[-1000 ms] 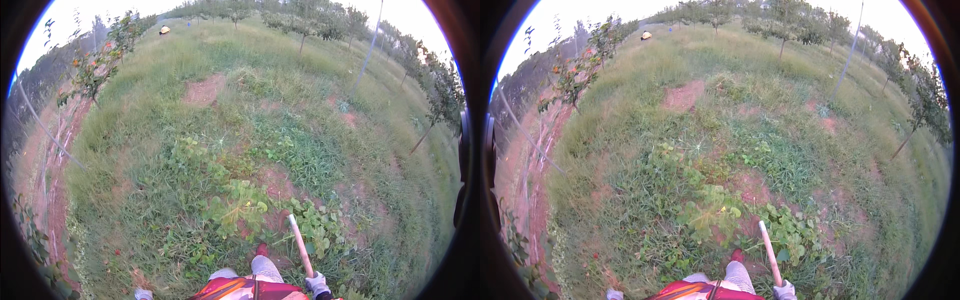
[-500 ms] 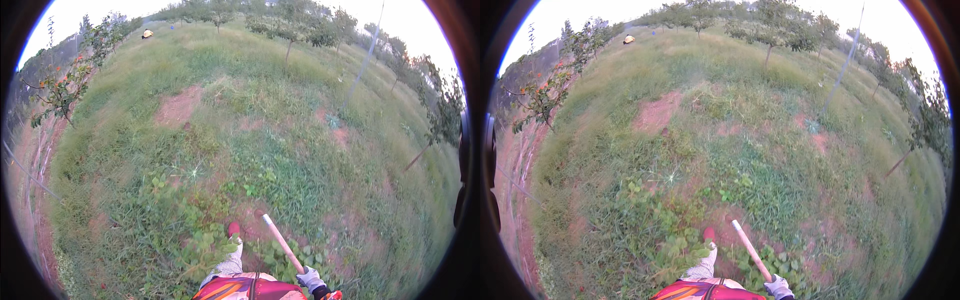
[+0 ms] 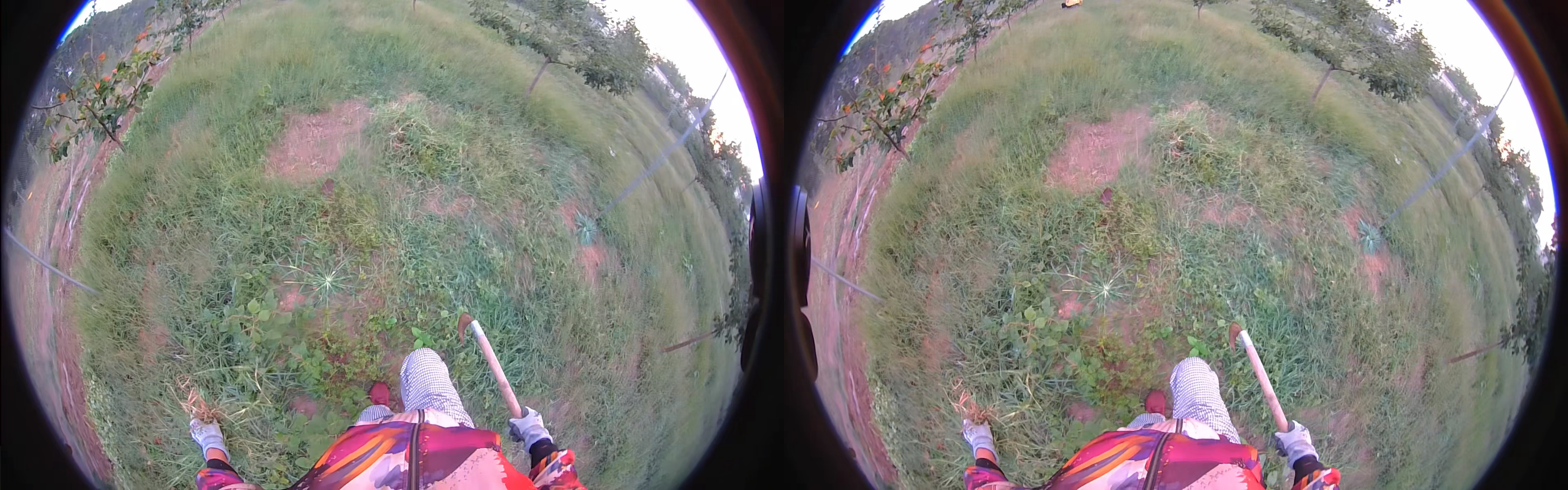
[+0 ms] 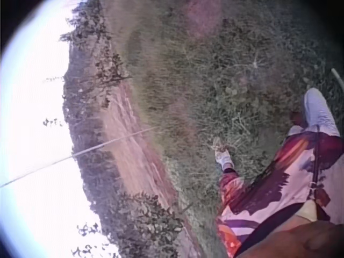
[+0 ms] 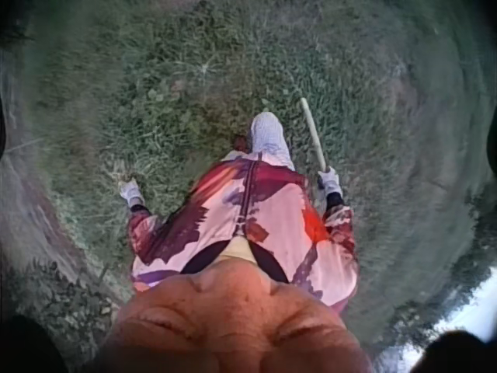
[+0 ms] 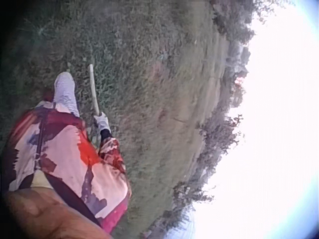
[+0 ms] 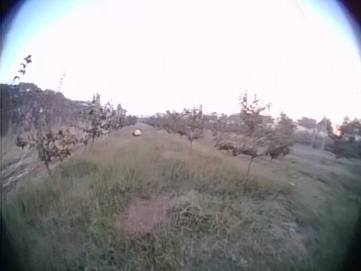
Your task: The person uses a hoe to loosen soil and remove weeds from a grassy area. They repeatedly strike the ground, pull up weeds by hand, and clear patches of vegetation.
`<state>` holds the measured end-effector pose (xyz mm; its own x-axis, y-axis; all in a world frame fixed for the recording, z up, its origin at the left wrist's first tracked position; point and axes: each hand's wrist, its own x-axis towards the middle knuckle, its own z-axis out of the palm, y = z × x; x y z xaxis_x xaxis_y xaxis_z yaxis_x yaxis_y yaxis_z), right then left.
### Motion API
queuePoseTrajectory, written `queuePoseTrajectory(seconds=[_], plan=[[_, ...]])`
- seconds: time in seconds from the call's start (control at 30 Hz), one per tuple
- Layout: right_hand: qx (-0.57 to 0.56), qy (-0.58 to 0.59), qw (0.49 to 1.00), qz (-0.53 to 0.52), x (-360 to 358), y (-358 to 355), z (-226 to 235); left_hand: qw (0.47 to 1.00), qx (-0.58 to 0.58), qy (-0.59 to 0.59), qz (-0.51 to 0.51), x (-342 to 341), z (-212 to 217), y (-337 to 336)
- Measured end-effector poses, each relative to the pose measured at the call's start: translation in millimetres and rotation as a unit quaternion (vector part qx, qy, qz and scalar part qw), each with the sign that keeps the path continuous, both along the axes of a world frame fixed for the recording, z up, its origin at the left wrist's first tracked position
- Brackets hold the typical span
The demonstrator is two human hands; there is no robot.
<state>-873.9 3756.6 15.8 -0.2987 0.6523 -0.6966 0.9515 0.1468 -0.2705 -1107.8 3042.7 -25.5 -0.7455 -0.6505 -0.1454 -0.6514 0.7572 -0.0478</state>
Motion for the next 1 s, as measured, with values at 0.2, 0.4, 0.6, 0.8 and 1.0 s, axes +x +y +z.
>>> queuePoseTrajectory(seconds=[0.2,0.4,0.6,0.8,1.0], plan=[[-0.088,-0.035,0.995,-0.010,-131,54,-5,0.998,-0.046,-0.018,0.030,-45,-17,36],[-0.105,-0.045,0.993,0.030,-264,106,-22,0.987,0.032,-0.103,0.117,-92,1,115],[-0.017,-0.080,0.965,0.247,-367,164,-36,0.984,-0.022,-0.105,0.142,-157,12,151],[0.008,-0.050,0.944,0.326,-482,166,-14,0.988,-0.074,0.009,0.136,-273,22,190],[-0.019,-0.070,0.894,0.442,-587,155,10,0.992,-0.030,0.100,0.064,-446,7,222]])
